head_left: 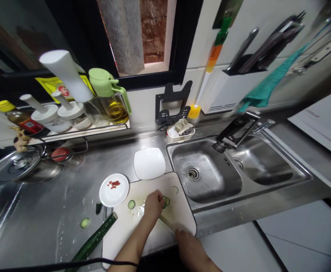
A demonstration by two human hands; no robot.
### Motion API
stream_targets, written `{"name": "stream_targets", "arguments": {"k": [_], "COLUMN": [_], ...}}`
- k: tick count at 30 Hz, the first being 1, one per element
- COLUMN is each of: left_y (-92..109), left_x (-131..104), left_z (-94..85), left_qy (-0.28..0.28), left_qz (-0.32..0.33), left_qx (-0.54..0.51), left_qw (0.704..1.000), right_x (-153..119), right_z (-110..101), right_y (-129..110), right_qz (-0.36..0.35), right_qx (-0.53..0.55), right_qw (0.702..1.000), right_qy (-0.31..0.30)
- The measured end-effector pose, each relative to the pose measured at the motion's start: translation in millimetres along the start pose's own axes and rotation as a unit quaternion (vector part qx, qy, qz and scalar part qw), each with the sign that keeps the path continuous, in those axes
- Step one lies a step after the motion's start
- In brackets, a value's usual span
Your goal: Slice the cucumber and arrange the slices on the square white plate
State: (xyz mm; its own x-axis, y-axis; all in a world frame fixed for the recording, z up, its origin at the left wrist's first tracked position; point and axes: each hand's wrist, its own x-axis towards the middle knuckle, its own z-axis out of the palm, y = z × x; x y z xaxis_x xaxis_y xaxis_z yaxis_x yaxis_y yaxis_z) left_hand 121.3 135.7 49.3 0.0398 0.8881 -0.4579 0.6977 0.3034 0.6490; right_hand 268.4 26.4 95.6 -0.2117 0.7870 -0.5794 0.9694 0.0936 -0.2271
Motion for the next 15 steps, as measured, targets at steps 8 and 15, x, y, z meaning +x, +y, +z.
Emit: {"name": "stream_targets", "arguments": {"k": [8, 15], "left_y": [-21, -69], "left_x": [-10, -32], "left_z": [-20.1, -35.9], "left_qy": [0.053, 0.044], "left_qz": [-0.007, -0.074], "left_qx": [-0.047, -0.097], "left_qw": [0.997, 0.992], "right_x": [1, 2], "right_z": [0, -1], "right_y": [3, 5], "right_qz": [-0.004, -0.004], "right_qx": [0.015, 0.033], "right_qw": [0.999, 0.998], "right_qy": [-0.031, -0.05]}}
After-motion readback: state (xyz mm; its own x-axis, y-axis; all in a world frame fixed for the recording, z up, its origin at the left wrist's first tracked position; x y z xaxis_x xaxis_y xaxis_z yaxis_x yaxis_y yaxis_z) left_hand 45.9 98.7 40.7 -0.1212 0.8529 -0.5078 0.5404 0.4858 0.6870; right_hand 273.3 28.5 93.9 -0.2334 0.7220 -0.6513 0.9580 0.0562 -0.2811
